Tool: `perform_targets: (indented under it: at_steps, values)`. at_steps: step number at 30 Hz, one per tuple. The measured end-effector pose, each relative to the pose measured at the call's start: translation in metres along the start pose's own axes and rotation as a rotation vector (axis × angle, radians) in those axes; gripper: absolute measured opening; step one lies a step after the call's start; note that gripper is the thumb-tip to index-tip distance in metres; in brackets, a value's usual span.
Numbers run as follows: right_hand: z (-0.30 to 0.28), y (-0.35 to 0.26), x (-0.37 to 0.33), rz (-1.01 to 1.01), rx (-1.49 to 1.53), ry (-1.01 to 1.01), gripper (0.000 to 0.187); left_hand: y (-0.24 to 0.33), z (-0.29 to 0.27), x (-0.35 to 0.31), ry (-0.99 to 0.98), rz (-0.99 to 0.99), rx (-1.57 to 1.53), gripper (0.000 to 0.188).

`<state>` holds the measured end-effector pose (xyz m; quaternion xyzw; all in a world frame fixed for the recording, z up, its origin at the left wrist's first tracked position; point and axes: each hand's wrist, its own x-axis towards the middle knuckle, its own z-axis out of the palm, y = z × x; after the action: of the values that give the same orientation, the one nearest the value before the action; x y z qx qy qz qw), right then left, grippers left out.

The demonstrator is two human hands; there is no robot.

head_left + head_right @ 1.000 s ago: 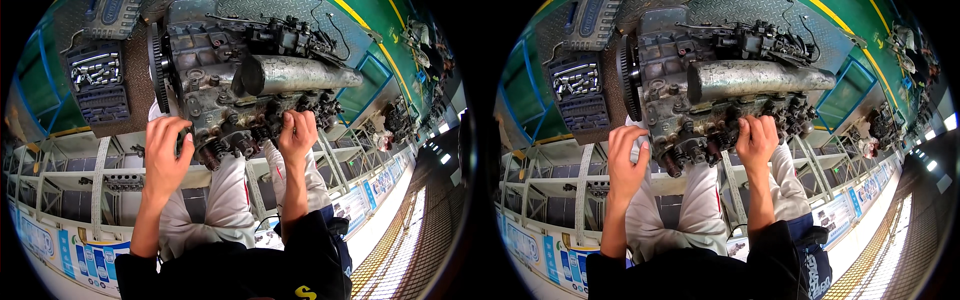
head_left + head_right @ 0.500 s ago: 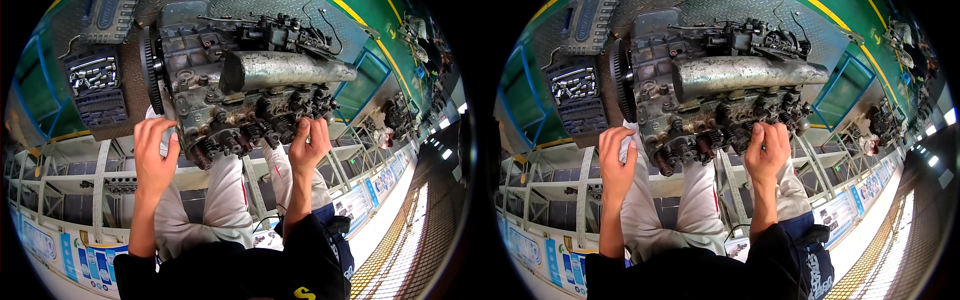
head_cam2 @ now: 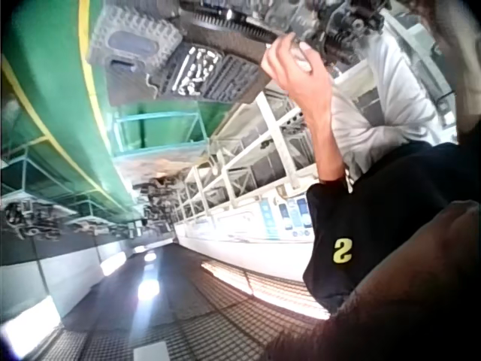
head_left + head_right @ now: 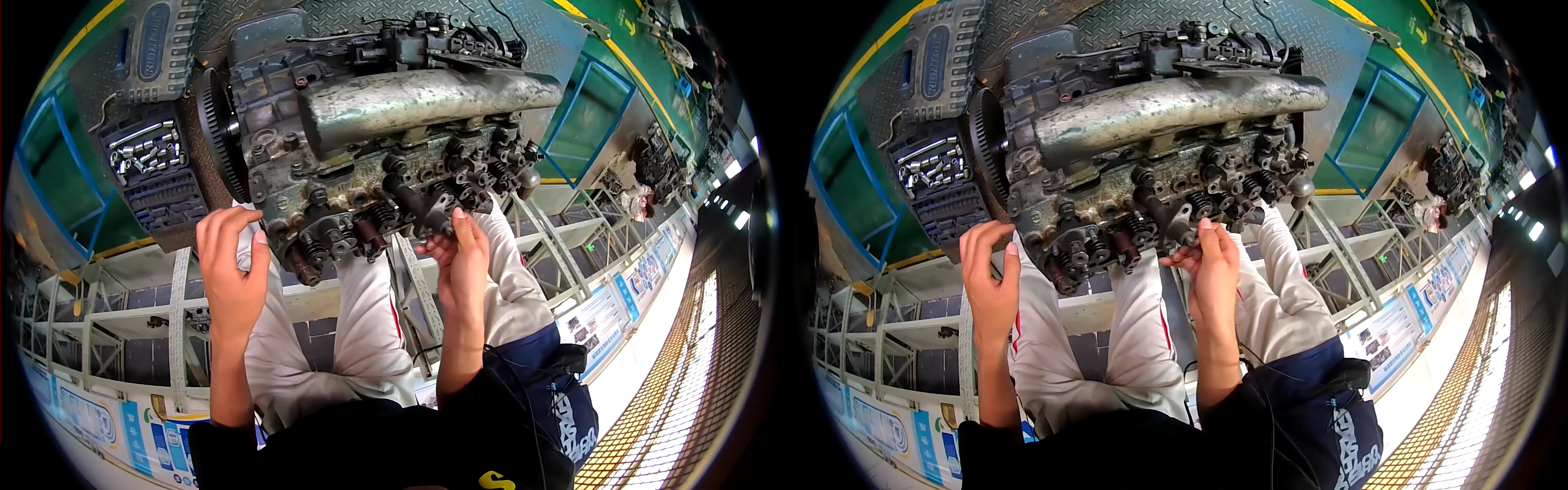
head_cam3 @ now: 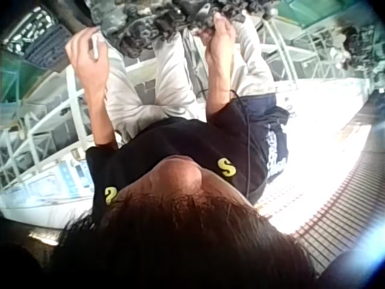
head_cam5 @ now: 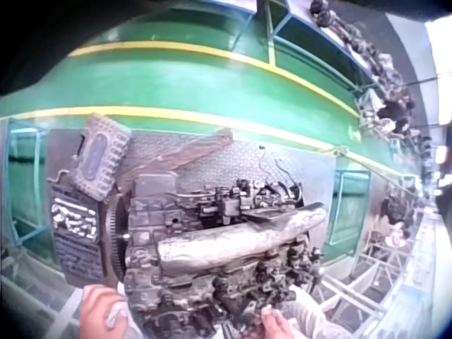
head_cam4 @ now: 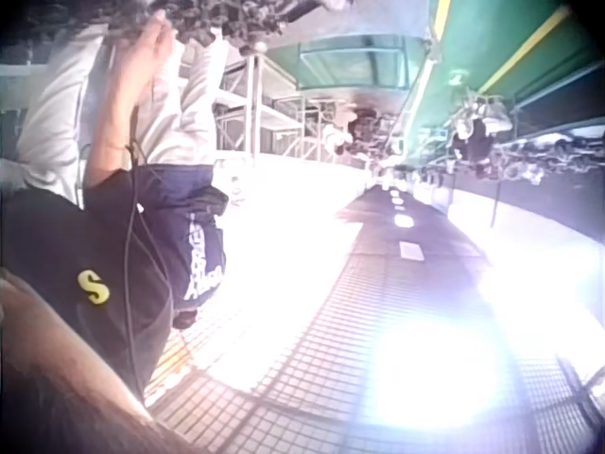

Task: The person disassembles an engine cylinder head assembly by loosening bolts with a speed handle wrench and a ratchet wrench, and removing engine components by hand.

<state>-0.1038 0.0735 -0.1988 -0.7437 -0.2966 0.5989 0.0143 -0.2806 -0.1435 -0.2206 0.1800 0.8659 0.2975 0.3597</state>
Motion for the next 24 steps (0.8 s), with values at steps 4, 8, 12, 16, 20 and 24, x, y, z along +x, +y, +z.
perform_targets:
  at_steps: [4, 8, 12, 16, 20, 24]
  values:
    - [0.002, 0.010, -0.007, 0.125, 0.308, -0.091, 0.025, 0.009, -0.002, 0.002, 0.008, -0.001, 0.042, 0.018]
    - [0.003, 0.017, -0.013, 0.216, 0.362, -0.190, 0.027, 0.012, -0.001, 0.005, -0.003, 0.004, 0.067, 0.018]
    - [0.013, 0.037, -0.009, 0.208, 0.394, -0.157, 0.025, 0.018, 0.002, 0.005, -0.019, 0.009, 0.072, 0.018]
    - [0.016, 0.047, -0.007, 0.118, 0.310, -0.117, 0.020, 0.018, 0.000, 0.003, -0.004, 0.012, 0.081, 0.019]
    - [0.020, 0.031, -0.007, -0.667, -0.425, 0.136, 0.036, 0.022, 0.000, 0.006, -0.008, 0.026, 0.071, 0.019]
    - [0.028, 0.006, 0.001, -0.948, -0.992, -0.051, 0.046, 0.024, -0.002, 0.007, -0.006, 0.025, 0.074, 0.019]
